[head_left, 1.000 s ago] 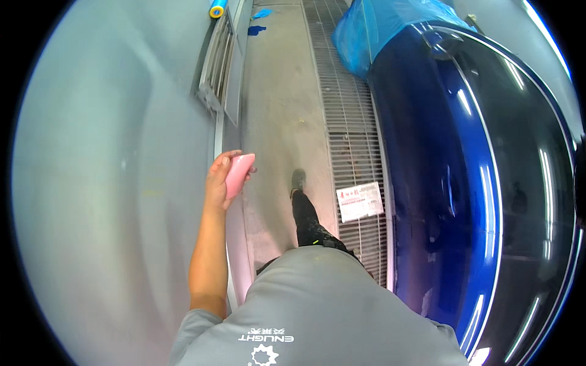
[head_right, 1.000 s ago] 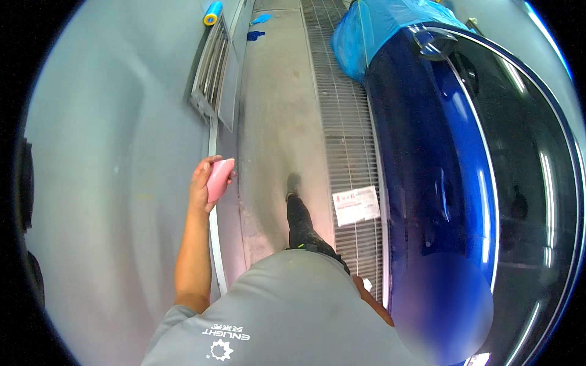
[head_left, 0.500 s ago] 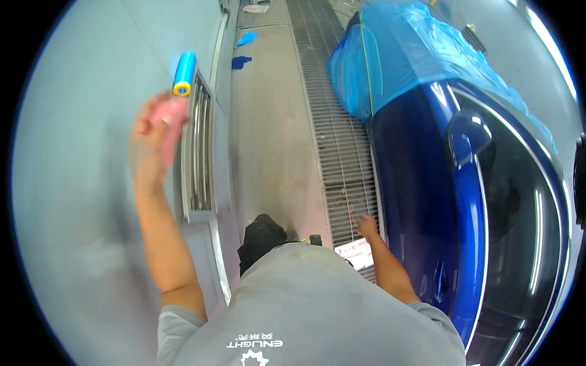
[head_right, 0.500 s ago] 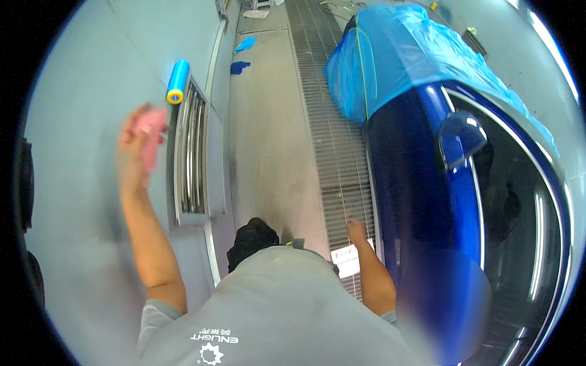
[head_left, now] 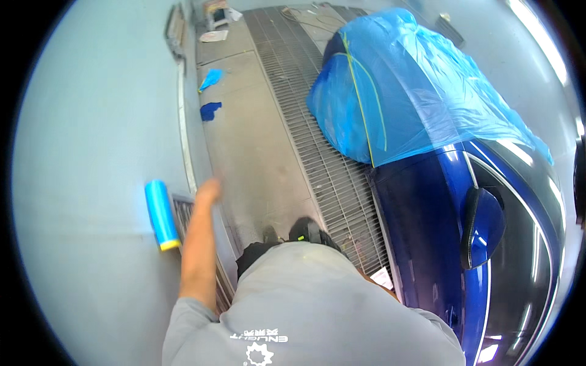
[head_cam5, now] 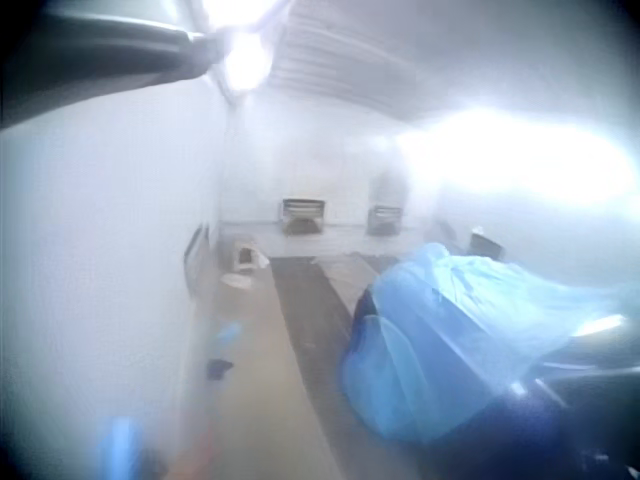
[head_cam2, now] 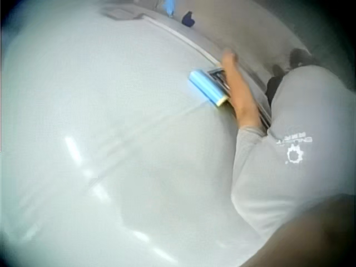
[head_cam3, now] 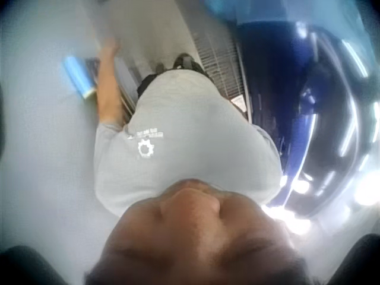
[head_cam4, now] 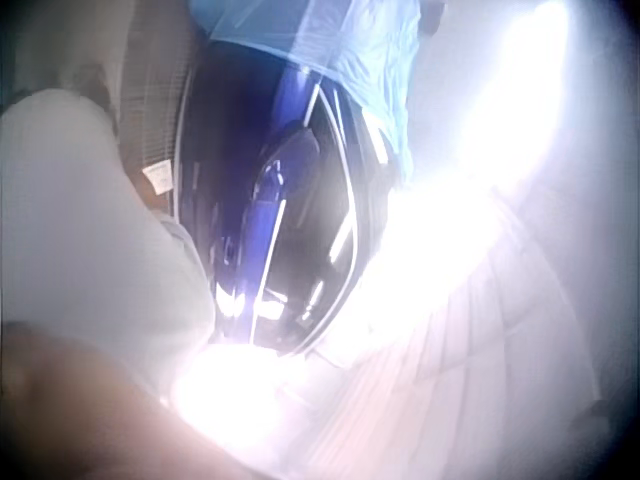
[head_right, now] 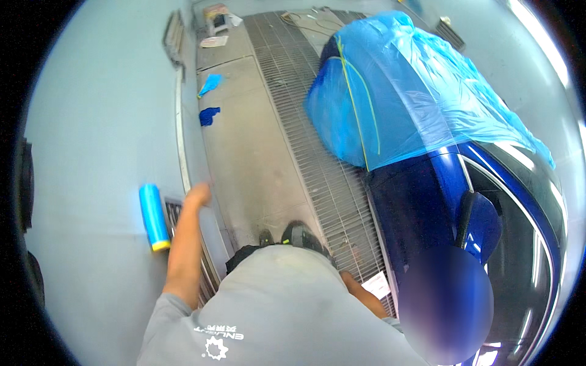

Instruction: The person walks through a cluttered workshop, picks up a sponge, and enters a paint booth. They wipe the rear of a blue car with the sponge and a cloth, then use a spray gun to apply paint to the car's rear section.

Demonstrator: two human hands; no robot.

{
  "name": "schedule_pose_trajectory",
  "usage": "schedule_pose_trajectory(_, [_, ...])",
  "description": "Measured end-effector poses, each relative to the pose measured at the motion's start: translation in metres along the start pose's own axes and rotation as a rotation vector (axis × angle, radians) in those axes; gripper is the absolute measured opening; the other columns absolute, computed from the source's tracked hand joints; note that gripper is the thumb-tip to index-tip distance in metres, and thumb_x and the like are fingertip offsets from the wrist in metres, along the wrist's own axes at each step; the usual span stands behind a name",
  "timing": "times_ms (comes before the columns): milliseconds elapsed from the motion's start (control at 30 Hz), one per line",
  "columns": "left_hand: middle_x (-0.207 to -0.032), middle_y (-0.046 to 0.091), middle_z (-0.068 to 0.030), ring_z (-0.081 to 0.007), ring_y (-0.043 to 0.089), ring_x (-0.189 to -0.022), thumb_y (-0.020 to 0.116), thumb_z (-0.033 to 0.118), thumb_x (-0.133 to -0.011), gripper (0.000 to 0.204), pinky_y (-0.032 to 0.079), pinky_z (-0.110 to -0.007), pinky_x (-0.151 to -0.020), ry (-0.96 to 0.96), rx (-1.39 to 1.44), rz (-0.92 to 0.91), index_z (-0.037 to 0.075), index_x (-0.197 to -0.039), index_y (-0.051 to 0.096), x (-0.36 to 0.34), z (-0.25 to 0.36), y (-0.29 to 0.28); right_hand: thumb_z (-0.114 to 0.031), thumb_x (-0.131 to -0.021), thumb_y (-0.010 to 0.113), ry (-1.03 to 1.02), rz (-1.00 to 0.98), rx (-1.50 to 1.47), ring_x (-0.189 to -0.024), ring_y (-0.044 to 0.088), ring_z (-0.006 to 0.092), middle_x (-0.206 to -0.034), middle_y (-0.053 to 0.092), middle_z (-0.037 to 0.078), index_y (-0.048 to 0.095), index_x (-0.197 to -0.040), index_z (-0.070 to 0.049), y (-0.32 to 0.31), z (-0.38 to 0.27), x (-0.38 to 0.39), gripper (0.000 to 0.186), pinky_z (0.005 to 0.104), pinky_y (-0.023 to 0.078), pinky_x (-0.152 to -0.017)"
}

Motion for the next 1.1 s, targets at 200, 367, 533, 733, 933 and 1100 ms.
schedule_pose_trajectory(200, [-0.110,0.066,-0.0242,-0.0367,0.063,-0.107,0.056,0.008,-0.079,0.036,0.051,-0.044,-0.090,0.038,0.287,-0.319,0.000,-0.114,0.063,-0.116,0.028,-0.004,-0.022,-0.080,0.059,0.255,0.135,-0.418,-0.095,0.066,0.0366,-0.097,0.068,0.021,0.072,-0.098,-0.006,-0.114,-0.074,-0.030,0.028,0.0457,0.053,-0.078])
schedule_pose_trajectory(367, [-0.112,0.066,-0.0218,-0.0372,0.064,-0.103,0.058,0.009,-0.077,0.033,0.051,-0.045,-0.089,0.201,-0.103,-0.195,0.002,-0.109,0.064,-0.256,0.002,-0.005,-0.026,-0.081,0.060,0.284,0.081,-0.454,-0.096,0.066,0.0346,-0.099,0.068,0.020,0.072,-0.099,-0.007,-0.192,-0.108,-0.143,0.029,0.0471,0.052,-0.079])
schedule_pose_trajectory(533, [-0.121,0.062,-0.0173,-0.0295,0.057,-0.119,0.045,0.032,-0.094,0.041,0.042,-0.049,-0.100,0.209,-0.613,-0.717,0.009,-0.123,0.061,-0.250,-0.010,-0.013,-0.030,-0.083,0.061,0.118,0.043,-0.190,-0.098,0.065,0.0325,-0.101,0.068,0.019,0.072,-0.099,-0.007,-0.375,-0.137,-0.284,0.030,0.0486,0.051,-0.080])
schedule_pose_trajectory(733, [-0.112,0.064,-0.0163,-0.0296,0.059,-0.112,0.048,0.026,-0.089,0.033,0.044,-0.046,-0.096,0.361,-0.422,-0.724,0.009,-0.112,0.063,-0.335,-0.003,-0.105,-0.016,-0.078,0.066,-0.287,0.654,0.274,-0.075,0.066,0.0318,-0.084,0.067,0.015,0.070,-0.092,-0.004,-0.677,-0.168,-0.425,0.020,0.0453,0.054,-0.065])
schedule_pose_trajectory(933, [-0.103,0.067,-0.0153,-0.0297,0.062,-0.104,0.052,0.020,-0.084,0.025,0.045,-0.043,-0.092,0.779,-0.295,-0.587,0.008,-0.101,0.064,-0.491,-0.036,-0.251,-0.010,-0.083,0.054,0.172,0.618,-1.017,-0.060,0.057,0.0222,-0.067,0.051,0.009,0.057,-0.079,-0.003,-0.869,-0.210,-0.500,0.009,0.0355,0.048,-0.053])
schedule_pose_trajectory(1100, [-0.098,0.067,-0.0166,-0.0335,0.064,-0.092,0.055,0.013,-0.082,0.032,0.049,-0.043,-0.083,0.628,-0.224,-0.408,0.008,-0.113,0.060,-0.618,-0.110,-0.302,-0.014,-0.083,0.059,0.508,0.502,-1.163,-0.072,0.067,0.0254,-0.072,0.065,0.011,0.066,-0.087,-0.006,-0.874,-0.287,-0.538,0.011,0.0371,0.052,-0.054])
Point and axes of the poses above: each hand's wrist, its own x-axis away from the middle knuckle, its own y-axis out of the palm, z = x × y, the point moved 3 cm from there along -x, towards the middle knuckle
